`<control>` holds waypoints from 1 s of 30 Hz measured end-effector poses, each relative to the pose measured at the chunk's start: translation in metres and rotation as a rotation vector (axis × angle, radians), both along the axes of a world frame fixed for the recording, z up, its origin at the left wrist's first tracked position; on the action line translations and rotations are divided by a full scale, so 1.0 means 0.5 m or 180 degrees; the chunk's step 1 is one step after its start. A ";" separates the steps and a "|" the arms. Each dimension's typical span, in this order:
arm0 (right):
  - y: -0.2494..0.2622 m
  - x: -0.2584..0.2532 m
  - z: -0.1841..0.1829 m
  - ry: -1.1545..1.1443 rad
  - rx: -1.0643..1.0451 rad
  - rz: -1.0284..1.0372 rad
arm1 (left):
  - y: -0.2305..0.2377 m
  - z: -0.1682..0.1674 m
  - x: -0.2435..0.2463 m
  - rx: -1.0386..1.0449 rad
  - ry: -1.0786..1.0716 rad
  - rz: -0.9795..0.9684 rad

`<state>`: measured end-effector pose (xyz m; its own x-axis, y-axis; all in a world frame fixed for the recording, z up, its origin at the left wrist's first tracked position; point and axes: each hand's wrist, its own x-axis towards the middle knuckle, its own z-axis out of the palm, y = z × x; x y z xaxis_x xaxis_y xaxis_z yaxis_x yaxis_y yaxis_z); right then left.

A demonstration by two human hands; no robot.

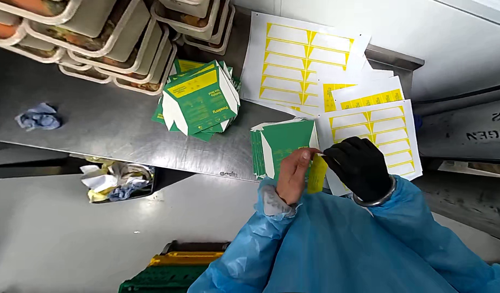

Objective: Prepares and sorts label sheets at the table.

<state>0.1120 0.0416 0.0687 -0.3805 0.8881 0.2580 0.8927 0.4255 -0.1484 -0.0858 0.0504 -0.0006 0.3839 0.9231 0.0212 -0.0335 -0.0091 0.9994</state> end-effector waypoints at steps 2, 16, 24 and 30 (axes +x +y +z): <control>0.002 -0.008 0.009 0.0244 0.0031 -0.0108 | 0.023 -0.004 -0.015 -0.0531 -0.0533 -0.0032; 0.027 -0.043 0.004 0.2603 -0.0316 -0.1807 | 0.032 0.001 -0.047 -0.0967 -0.0717 0.1553; 0.032 -0.051 -0.053 0.2596 -0.0626 -0.1844 | 0.053 -0.020 -0.059 -0.0973 -0.0277 0.1900; 0.091 -0.051 -0.222 0.1932 -0.1045 -0.2313 | 0.078 -0.119 -0.056 -0.0956 0.1091 0.2252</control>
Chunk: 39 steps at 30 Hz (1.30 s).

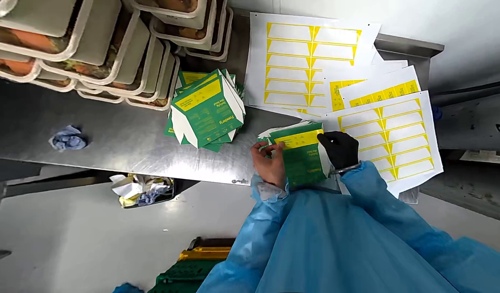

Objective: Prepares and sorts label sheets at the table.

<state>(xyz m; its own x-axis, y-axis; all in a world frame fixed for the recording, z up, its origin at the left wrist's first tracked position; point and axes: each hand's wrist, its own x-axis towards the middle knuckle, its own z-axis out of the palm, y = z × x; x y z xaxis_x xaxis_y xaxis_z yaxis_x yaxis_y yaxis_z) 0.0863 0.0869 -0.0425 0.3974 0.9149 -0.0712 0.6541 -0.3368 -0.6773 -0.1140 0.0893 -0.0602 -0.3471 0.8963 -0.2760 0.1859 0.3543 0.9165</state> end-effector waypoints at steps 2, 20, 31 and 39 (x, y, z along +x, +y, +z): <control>0.012 0.002 -0.049 -0.0263 0.0062 0.0070 | 0.004 -0.035 0.013 0.0014 0.0460 -0.0023; 0.000 -0.024 -0.144 -0.0148 0.0232 -0.0265 | 0.013 -0.108 0.059 0.0576 0.1522 0.0518; -0.021 -0.013 -0.126 -0.1257 0.0557 0.2140 | -0.027 -0.146 0.026 0.1581 0.2956 -0.1878; -0.103 0.112 -0.090 -0.1258 -0.0056 0.1930 | -0.036 -0.102 0.001 0.0776 0.3210 -0.1789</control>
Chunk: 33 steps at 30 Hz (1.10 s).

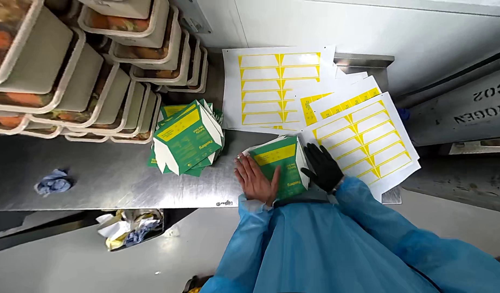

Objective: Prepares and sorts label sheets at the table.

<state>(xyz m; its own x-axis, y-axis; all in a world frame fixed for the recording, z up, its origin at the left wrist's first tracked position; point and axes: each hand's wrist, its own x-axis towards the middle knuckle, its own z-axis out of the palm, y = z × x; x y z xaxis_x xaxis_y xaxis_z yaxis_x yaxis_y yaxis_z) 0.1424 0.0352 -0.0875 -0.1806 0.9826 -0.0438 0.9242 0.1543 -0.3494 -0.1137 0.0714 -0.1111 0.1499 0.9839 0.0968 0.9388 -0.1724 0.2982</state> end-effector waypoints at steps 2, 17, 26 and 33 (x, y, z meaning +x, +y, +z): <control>-0.064 0.086 0.034 0.0218 0.0272 -0.0001 | 0.000 0.026 -0.020 -0.0247 -0.0110 -0.0861; -0.383 0.340 -0.074 -0.0416 -0.0027 0.0725 | -0.023 0.263 -0.156 0.0789 -0.0667 -0.1804; -0.382 0.351 -0.001 -0.0046 0.0582 0.0374 | 0.215 0.109 -0.431 0.0458 0.0366 -0.0735; -0.302 0.226 0.093 0.1215 0.0798 -0.1471 | 0.191 0.157 -0.334 0.0415 -0.0739 -0.0778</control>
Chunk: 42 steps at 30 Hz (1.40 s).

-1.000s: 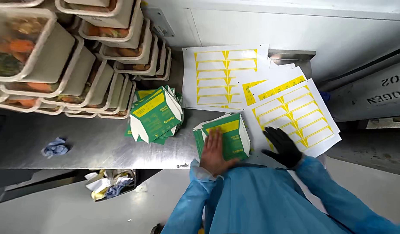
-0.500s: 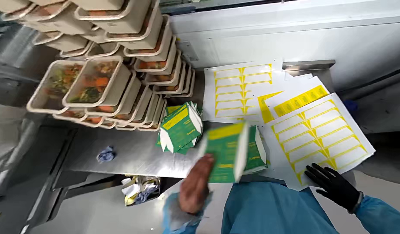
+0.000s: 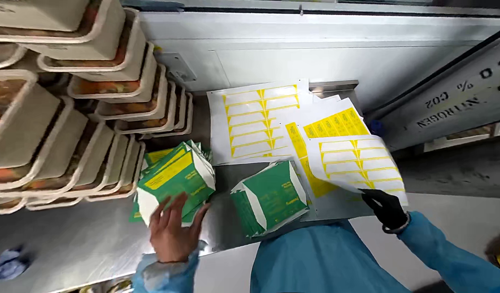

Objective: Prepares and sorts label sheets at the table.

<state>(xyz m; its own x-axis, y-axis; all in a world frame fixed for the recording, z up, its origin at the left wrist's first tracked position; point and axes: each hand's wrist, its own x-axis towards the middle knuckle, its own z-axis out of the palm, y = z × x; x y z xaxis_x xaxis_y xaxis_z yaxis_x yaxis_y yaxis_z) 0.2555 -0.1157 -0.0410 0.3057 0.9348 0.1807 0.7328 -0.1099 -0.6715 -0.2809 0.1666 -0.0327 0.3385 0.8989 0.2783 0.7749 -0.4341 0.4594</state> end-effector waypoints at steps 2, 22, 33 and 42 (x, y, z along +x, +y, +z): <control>0.034 -0.057 0.043 -0.0977 0.0453 0.0015 | -0.055 0.055 0.139 -0.1241 -0.1329 0.0018; 0.165 -0.205 -0.124 -0.0945 -0.1332 -0.0677 | 0.188 0.080 0.214 -0.2357 -0.2167 -0.0802; 0.178 -0.204 -0.129 -0.1790 -0.1081 0.0504 | 0.315 0.110 0.184 -0.1193 -0.2641 -0.0406; -0.027 -0.052 -0.008 -0.1558 -0.0119 -0.1446 | 0.354 -0.009 0.308 -0.1406 -0.1815 0.0962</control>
<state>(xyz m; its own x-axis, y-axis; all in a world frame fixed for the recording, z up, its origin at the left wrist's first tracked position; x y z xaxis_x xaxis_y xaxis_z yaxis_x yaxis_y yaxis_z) 0.2295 -0.1289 -0.0452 0.5616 0.7408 0.3686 0.8273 -0.4963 -0.2630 -0.1267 0.3437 -0.0373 -0.0265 0.9972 -0.0695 0.4227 0.0741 0.9032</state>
